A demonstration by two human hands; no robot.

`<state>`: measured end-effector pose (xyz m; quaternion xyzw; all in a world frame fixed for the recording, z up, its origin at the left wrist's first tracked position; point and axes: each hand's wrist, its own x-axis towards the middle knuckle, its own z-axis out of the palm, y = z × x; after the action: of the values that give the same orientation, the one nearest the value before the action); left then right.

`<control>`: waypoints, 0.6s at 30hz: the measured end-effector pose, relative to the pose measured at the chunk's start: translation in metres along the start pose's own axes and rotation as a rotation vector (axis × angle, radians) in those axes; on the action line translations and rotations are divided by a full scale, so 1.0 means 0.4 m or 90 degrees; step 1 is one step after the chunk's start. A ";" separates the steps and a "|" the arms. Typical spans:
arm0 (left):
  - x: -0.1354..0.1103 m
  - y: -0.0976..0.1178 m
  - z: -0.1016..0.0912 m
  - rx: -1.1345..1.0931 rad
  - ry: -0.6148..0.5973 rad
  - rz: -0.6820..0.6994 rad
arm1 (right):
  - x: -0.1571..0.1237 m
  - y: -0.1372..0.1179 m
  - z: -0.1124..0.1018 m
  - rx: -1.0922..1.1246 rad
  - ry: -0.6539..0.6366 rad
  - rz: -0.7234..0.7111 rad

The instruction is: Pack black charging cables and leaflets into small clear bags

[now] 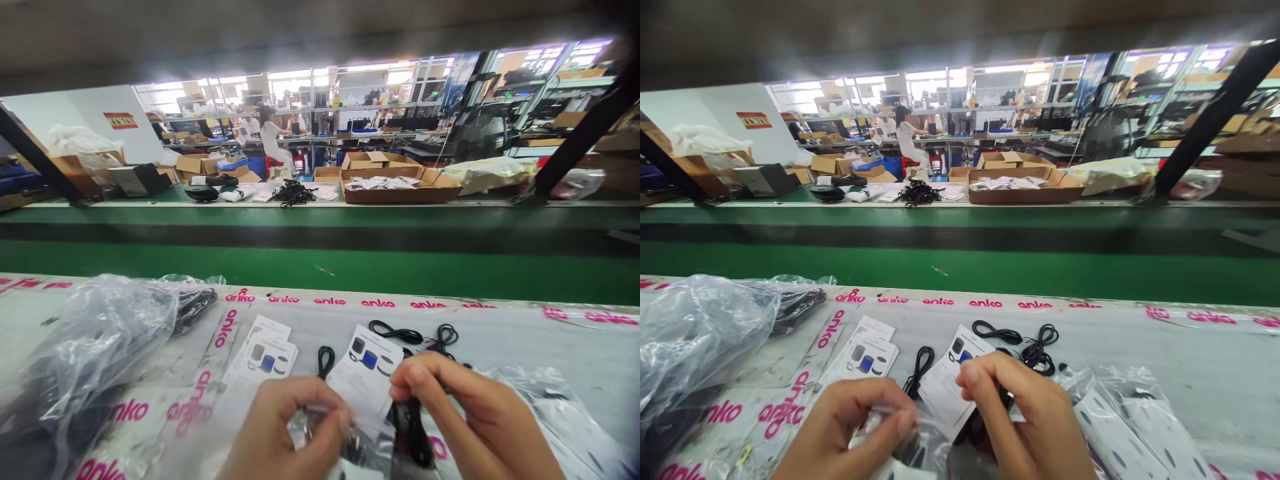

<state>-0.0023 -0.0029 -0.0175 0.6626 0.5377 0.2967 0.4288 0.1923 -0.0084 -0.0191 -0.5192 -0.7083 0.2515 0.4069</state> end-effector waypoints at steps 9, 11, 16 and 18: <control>0.017 -0.002 -0.008 -0.053 -0.054 -0.034 | -0.001 -0.003 0.011 -0.029 -0.219 0.027; 0.014 -0.012 -0.004 -0.041 -0.060 -0.028 | 0.000 -0.001 0.012 -0.046 -0.268 0.058; -0.002 -0.024 0.002 -0.022 -0.040 -0.084 | 0.006 0.000 -0.011 -0.042 -0.334 0.054; -0.008 -0.025 0.000 -0.027 -0.059 -0.111 | 0.006 0.001 -0.022 -0.015 -0.358 0.029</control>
<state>-0.0076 -0.0054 -0.0264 0.6171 0.5667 0.2382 0.4912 0.1998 -0.0067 -0.0140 -0.4495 -0.7842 0.3868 0.1825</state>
